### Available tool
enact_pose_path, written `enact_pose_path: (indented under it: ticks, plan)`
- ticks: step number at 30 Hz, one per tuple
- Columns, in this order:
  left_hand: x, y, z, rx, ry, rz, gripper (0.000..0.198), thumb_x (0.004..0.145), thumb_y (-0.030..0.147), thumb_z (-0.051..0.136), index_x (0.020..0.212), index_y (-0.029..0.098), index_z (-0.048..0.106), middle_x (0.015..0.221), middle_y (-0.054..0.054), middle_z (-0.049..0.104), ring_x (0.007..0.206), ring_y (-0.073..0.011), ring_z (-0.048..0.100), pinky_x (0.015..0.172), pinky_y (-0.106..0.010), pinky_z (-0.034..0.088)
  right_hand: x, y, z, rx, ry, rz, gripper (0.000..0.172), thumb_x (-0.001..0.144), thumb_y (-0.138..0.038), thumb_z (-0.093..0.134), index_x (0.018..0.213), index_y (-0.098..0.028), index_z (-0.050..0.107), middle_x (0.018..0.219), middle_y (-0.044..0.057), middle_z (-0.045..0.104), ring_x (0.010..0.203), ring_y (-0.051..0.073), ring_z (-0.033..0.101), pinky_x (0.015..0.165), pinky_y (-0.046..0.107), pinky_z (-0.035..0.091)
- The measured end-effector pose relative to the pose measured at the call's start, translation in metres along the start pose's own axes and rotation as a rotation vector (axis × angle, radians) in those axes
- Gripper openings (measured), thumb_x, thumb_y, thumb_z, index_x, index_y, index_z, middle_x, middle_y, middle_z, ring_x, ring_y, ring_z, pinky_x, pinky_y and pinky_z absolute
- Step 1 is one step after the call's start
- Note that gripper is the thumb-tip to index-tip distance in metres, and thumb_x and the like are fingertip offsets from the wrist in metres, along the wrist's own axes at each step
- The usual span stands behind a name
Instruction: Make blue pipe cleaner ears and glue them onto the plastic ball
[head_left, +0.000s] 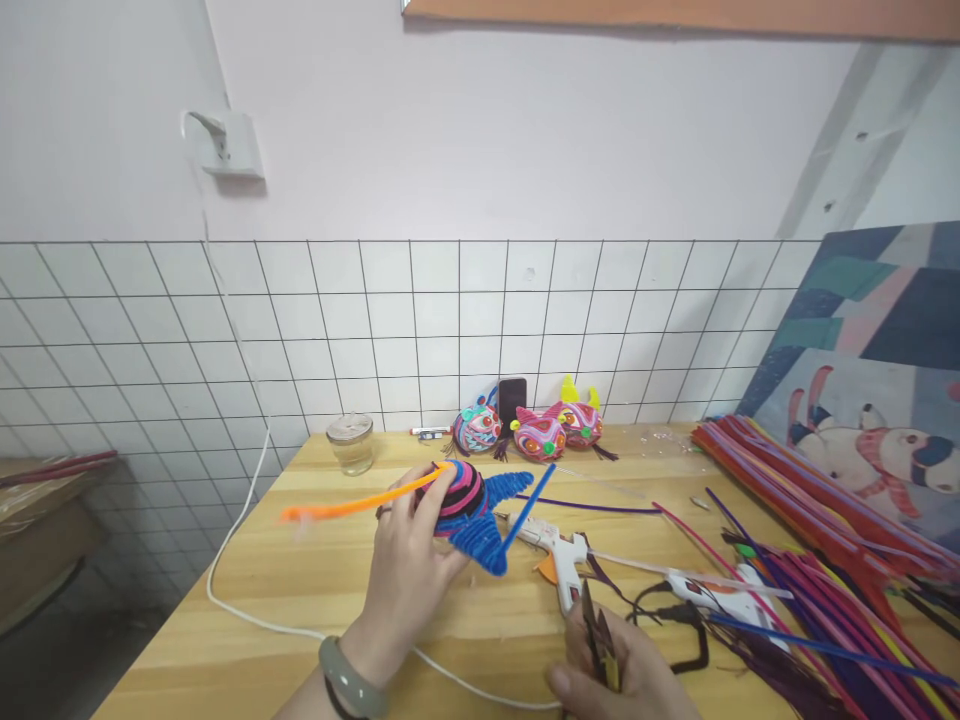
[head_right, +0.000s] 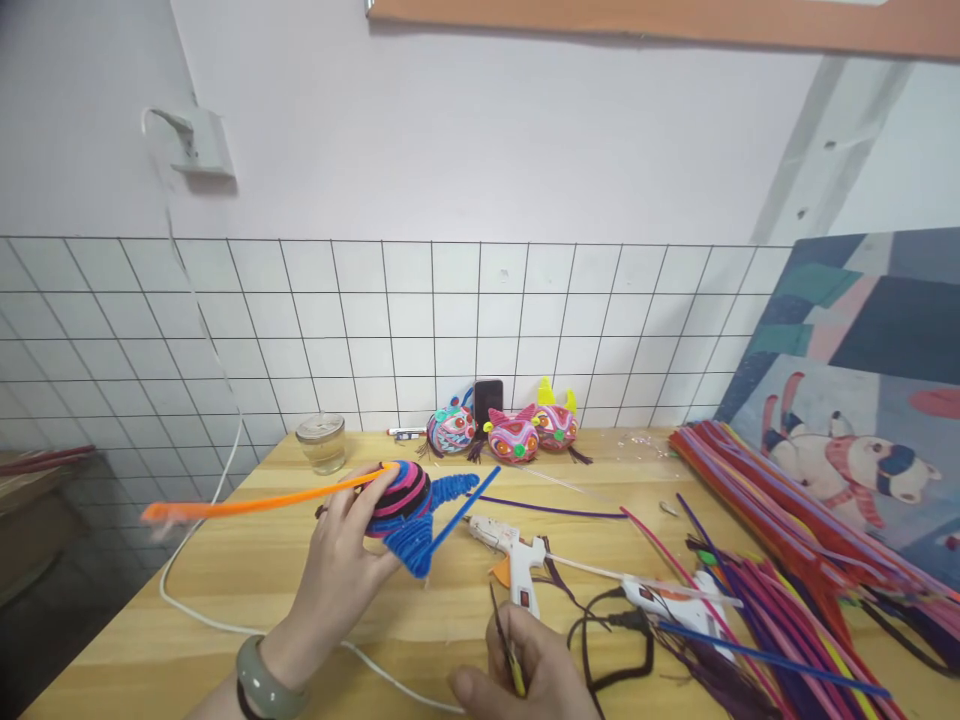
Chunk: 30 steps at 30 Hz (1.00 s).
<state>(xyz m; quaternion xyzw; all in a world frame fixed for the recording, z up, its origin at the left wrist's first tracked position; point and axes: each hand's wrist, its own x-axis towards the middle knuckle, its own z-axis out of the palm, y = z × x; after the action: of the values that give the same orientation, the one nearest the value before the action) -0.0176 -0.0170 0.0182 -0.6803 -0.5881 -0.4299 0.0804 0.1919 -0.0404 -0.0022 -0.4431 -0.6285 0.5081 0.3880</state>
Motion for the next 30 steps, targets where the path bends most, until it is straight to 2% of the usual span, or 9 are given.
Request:
enact_pose_path:
  ticks: [3,7,12,14,16,20,26,30]
  plan:
    - [-0.002,0.002,0.003,0.014,-0.001,0.017,0.063,0.067,0.016,0.063,0.126,0.023,0.042,0.12,-0.013,0.044,0.114,-0.0303,0.042,0.093,-0.043,0.036,0.005,-0.01,0.012,0.039,0.066,0.003,0.025,0.069,-0.037,0.062,0.061,-0.021,0.044,0.053,-0.007,0.034,0.052,0.012,0.038,0.054,0.022,0.037]
    - [-0.002,0.003,0.005,0.008,-0.032,-0.022,0.067,0.064,0.013,0.065,0.126,0.023,0.042,0.107,-0.01,0.048,0.101,-0.0281,0.049,0.086,-0.042,0.042,0.009,-0.009,0.014,0.104,0.021,-0.116,0.026,0.072,-0.045,0.059,0.073,-0.021,0.049,0.062,-0.004,0.044,0.056,0.012,0.04,0.052,0.021,0.037]
    - [-0.003,0.001,0.005,0.064,-0.033,-0.004,0.063,0.067,0.016,0.064,0.126,0.023,0.042,0.11,-0.011,0.047,0.106,-0.0286,0.047,0.087,-0.043,0.042,0.006,0.004,-0.005,-0.203,-0.048,-0.218,0.038,0.082,-0.057,0.04,0.075,-0.022,0.053,0.063,-0.002,0.046,0.061,0.015,0.045,0.057,0.023,0.039]
    - [-0.004,0.001,0.006,0.104,-0.023,0.032,0.06,0.07,0.019,0.063,0.126,0.022,0.042,0.117,-0.013,0.045,0.112,-0.0301,0.044,0.09,-0.044,0.04,0.003,0.009,-0.011,-0.238,-0.041,-0.235,0.045,0.082,-0.062,0.032,0.076,-0.022,0.054,0.064,0.0,0.05,0.061,0.017,0.048,0.058,0.024,0.04]
    - [-0.004,0.001,0.006,0.137,-0.018,0.074,0.057,0.072,0.021,0.062,0.126,0.02,0.042,0.122,-0.014,0.043,0.116,-0.0306,0.041,0.092,-0.044,0.038,0.002,0.012,-0.014,-0.251,-0.024,-0.206,0.047,0.083,-0.062,0.03,0.074,-0.023,0.055,0.065,0.001,0.054,0.063,0.019,0.051,0.06,0.025,0.041]
    - [-0.005,0.002,0.005,0.169,-0.017,0.117,0.057,0.072,0.02,0.061,0.126,0.017,0.043,0.123,-0.017,0.043,0.117,-0.0309,0.041,0.092,-0.044,0.038,0.005,0.015,-0.016,-0.338,-0.029,-0.128,0.039,0.085,-0.054,0.035,0.07,-0.022,0.05,0.067,0.001,0.057,0.067,0.019,0.053,0.062,0.024,0.04]
    - [-0.007,0.002,0.011,0.149,-0.037,0.124,0.059,0.07,0.023,0.064,0.126,0.02,0.043,0.124,-0.015,0.044,0.115,-0.0304,0.044,0.091,-0.043,0.04,0.01,0.009,-0.013,-0.448,-0.067,-0.086,0.039,0.087,-0.051,0.03,0.061,-0.022,0.032,0.059,-0.002,0.042,0.059,0.016,0.043,0.055,0.024,0.032]
    - [-0.01,0.003,0.015,0.134,-0.053,0.126,0.062,0.069,0.022,0.066,0.126,0.021,0.042,0.124,-0.014,0.045,0.115,-0.0301,0.044,0.09,-0.043,0.041,0.011,0.007,-0.01,-0.416,-0.088,-0.102,0.037,0.088,-0.05,0.031,0.063,-0.022,0.032,0.059,-0.004,0.036,0.058,0.014,0.038,0.055,0.024,0.03]
